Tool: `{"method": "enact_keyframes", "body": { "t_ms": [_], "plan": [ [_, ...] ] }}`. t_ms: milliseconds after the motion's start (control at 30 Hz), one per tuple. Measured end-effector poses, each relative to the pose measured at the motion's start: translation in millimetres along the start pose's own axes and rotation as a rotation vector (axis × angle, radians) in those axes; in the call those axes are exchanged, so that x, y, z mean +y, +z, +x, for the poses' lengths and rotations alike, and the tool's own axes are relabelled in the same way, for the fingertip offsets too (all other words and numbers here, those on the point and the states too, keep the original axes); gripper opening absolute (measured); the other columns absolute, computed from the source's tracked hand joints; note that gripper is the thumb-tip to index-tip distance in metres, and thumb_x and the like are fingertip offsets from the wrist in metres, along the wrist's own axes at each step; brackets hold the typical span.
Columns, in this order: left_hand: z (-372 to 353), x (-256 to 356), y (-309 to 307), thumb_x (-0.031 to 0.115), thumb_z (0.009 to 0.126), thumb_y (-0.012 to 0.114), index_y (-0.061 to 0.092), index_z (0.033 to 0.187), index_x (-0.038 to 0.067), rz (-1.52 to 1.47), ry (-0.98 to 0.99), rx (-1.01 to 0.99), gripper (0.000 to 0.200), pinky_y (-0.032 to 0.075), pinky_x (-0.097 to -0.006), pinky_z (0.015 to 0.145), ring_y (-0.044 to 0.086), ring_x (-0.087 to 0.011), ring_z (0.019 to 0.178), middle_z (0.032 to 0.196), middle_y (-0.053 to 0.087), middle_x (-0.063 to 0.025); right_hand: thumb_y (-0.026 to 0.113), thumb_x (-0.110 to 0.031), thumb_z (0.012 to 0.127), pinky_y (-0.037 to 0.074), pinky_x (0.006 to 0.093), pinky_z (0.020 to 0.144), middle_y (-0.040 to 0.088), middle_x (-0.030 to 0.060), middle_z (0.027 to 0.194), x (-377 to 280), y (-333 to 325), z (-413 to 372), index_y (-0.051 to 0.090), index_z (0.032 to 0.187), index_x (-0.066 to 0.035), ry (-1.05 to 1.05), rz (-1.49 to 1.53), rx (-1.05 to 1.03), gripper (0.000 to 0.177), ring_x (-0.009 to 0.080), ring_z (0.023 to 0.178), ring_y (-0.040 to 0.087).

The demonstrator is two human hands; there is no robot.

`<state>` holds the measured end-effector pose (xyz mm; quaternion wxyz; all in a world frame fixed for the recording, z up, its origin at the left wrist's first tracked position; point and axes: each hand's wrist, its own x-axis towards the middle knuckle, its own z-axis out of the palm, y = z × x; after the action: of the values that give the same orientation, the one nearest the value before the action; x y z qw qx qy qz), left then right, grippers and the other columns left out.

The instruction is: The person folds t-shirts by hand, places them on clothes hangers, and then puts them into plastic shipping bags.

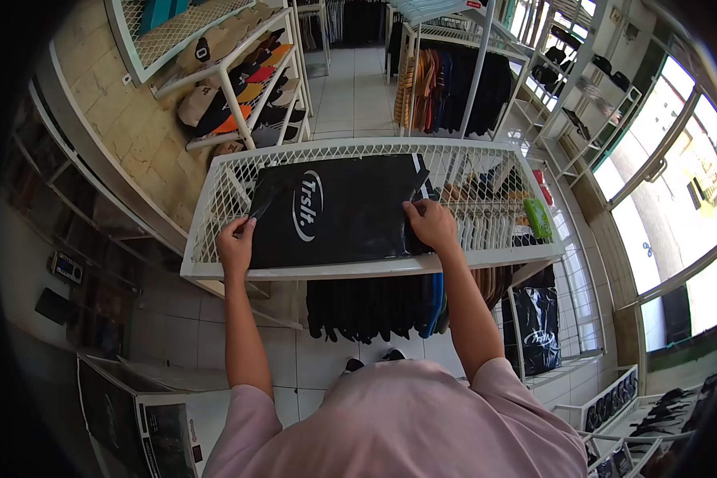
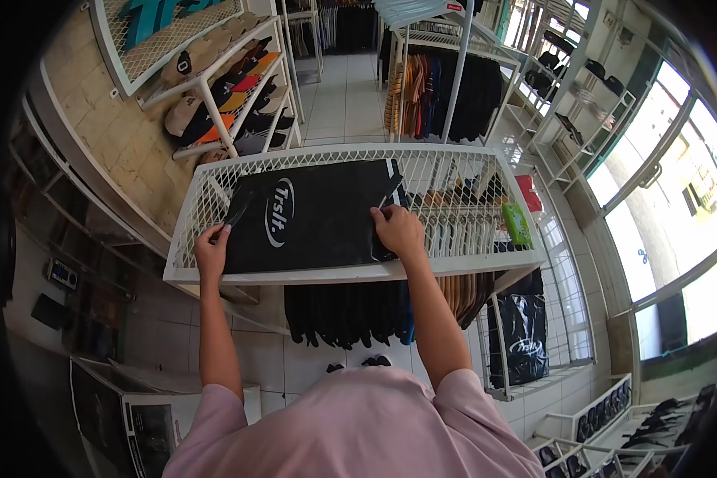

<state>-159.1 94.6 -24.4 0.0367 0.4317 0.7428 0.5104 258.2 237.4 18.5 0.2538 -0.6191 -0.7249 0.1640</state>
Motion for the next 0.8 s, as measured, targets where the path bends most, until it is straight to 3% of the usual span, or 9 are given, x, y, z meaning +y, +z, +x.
{"method": "enact_keyframes", "body": {
  "t_ms": [33,133,233,367,467,567,600,700,800],
  "plan": [
    [-3,-1,-1,0.025,0.099,0.081,0.081,0.117,-0.002,-0.016,-0.017,0.003,0.033,0.057,-0.0384,0.083,0.074,-0.0234,0.089,0.099,0.080,-0.0131,0.077,-0.035,0.092,0.058,0.0498,0.091,0.079,0.0195,0.100,-5,-3,-1,0.082,0.104,-0.009,0.039,0.030,-0.075,0.029,0.0394,0.101,0.075],
    [-4,-13,3,0.027,0.102,0.078,0.081,0.120,0.000,-0.088,0.068,0.052,0.032,0.056,-0.0366,0.083,0.070,-0.0194,0.089,0.101,0.078,-0.0094,0.075,-0.034,0.093,0.058,0.0510,0.089,0.079,0.0194,0.098,13,15,7,0.081,0.096,-0.008,-0.037,0.056,-0.018,0.027,0.0387,0.101,0.075],
    [-7,-7,0,0.020,0.101,0.076,0.081,0.114,-0.002,-0.068,0.048,0.039,0.026,0.056,-0.0362,0.085,0.073,-0.0214,0.091,0.101,0.079,-0.0121,0.073,-0.031,0.093,0.058,0.0506,0.090,0.079,0.0195,0.099,17,22,15,0.080,0.099,-0.009,-0.047,-0.011,-0.061,0.025,0.0395,0.101,0.075],
    [-8,-2,-1,0.020,0.101,0.076,0.081,0.114,-0.002,-0.058,0.011,0.044,0.025,0.056,-0.0356,0.084,0.071,-0.0210,0.088,0.099,0.079,-0.0112,0.068,-0.026,0.098,0.057,0.0499,0.093,0.078,0.0221,0.102,5,19,13,0.078,0.108,-0.005,-0.154,0.197,0.153,0.025,0.0428,0.103,0.074],
    [-10,-1,-1,0.020,0.101,0.076,0.081,0.113,-0.001,-0.083,0.035,0.050,0.025,0.056,-0.0354,0.083,0.071,-0.0204,0.088,0.099,0.079,-0.0106,0.066,-0.022,0.102,0.058,0.0446,0.088,0.080,0.0201,0.101,5,7,22,0.078,0.117,-0.001,-0.086,0.420,0.080,0.028,0.0367,0.098,0.076],
    [-10,-1,-1,0.021,0.101,0.076,0.081,0.114,-0.001,-0.093,0.051,0.062,0.026,0.056,-0.0351,0.083,0.072,-0.0198,0.089,0.099,0.079,-0.0102,0.069,-0.018,0.101,0.058,0.0377,0.083,0.081,0.0162,0.101,34,6,34,0.077,0.124,0.002,0.127,0.628,-0.215,0.030,0.0250,0.090,0.076],
    [-9,-2,-1,0.021,0.101,0.077,0.081,0.114,-0.001,-0.090,0.049,0.063,0.026,0.056,-0.0351,0.084,0.072,-0.0198,0.089,0.099,0.079,-0.0101,0.075,-0.015,0.098,0.057,0.0325,0.081,0.080,0.0128,0.100,34,0,32,0.078,0.125,0.001,0.112,0.576,-0.262,0.032,0.0164,0.087,0.073],
    [-8,-4,0,0.022,0.101,0.077,0.081,0.115,-0.001,-0.089,0.024,0.044,0.027,0.056,-0.0349,0.086,0.072,-0.0194,0.092,0.102,0.080,-0.0103,0.083,-0.021,0.091,0.059,0.0338,0.083,0.081,0.0148,0.100,21,-2,26,0.078,0.125,0.001,0.056,0.402,-0.331,0.041,0.0209,0.086,0.077],
    [-8,-4,-2,0.022,0.102,0.076,0.081,0.117,-0.001,-0.093,-0.016,0.006,0.028,0.056,-0.0344,0.089,0.072,-0.0189,0.096,0.109,0.080,-0.0110,0.090,-0.032,0.085,0.061,0.0392,0.090,0.081,0.0144,0.105,14,18,29,0.079,0.124,-0.002,-0.067,0.259,-0.228,0.050,0.0272,0.096,0.079]
  ]
}}
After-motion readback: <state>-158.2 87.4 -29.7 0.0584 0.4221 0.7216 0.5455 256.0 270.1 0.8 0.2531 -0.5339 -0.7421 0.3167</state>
